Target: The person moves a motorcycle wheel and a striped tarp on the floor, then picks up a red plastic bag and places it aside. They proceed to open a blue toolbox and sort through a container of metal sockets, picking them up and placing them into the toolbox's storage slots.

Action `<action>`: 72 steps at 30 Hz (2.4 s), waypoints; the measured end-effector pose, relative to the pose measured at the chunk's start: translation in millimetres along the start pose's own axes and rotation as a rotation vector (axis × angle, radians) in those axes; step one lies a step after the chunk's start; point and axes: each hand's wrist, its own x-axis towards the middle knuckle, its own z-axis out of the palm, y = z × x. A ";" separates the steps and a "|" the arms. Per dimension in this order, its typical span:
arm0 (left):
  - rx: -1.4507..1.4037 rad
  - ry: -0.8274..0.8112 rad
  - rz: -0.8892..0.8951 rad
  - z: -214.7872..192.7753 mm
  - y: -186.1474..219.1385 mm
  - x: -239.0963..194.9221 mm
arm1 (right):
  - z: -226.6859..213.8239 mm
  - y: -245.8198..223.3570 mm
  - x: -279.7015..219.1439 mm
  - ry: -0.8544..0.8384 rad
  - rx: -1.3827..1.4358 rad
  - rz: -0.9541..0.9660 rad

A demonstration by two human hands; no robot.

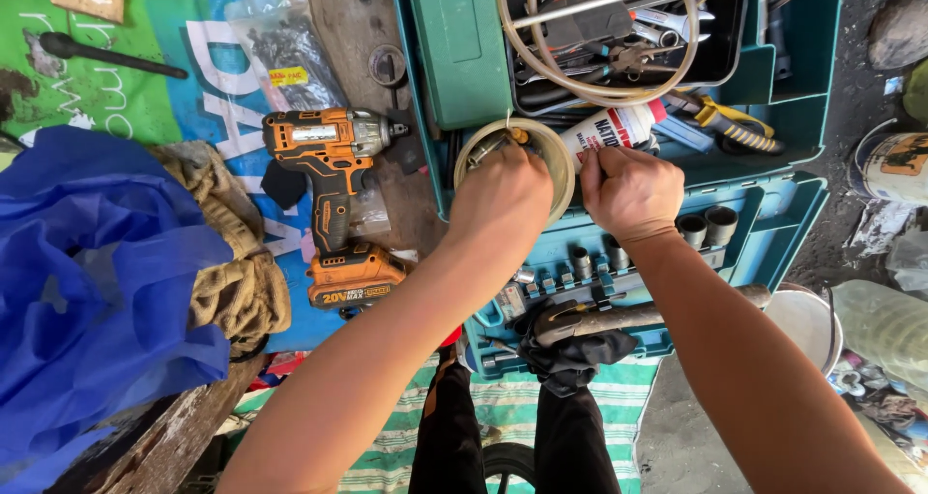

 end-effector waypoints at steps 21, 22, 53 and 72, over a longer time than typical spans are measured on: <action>-0.658 0.069 -0.774 -17.5 34.2 -180.7 | -6.6 0.9 6.1 0.051 0.061 -0.028; -0.672 0.060 -0.765 -2.9 37.5 -182.0 | -5.9 1.3 5.9 0.053 0.043 -0.039; -0.271 -0.427 -0.312 66.9 4.3 21.9 | -1.3 -0.1 2.4 0.025 -0.019 0.005; -0.267 -0.668 -0.151 56.6 4.4 17.6 | -5.3 -2.2 5.0 0.004 0.063 0.012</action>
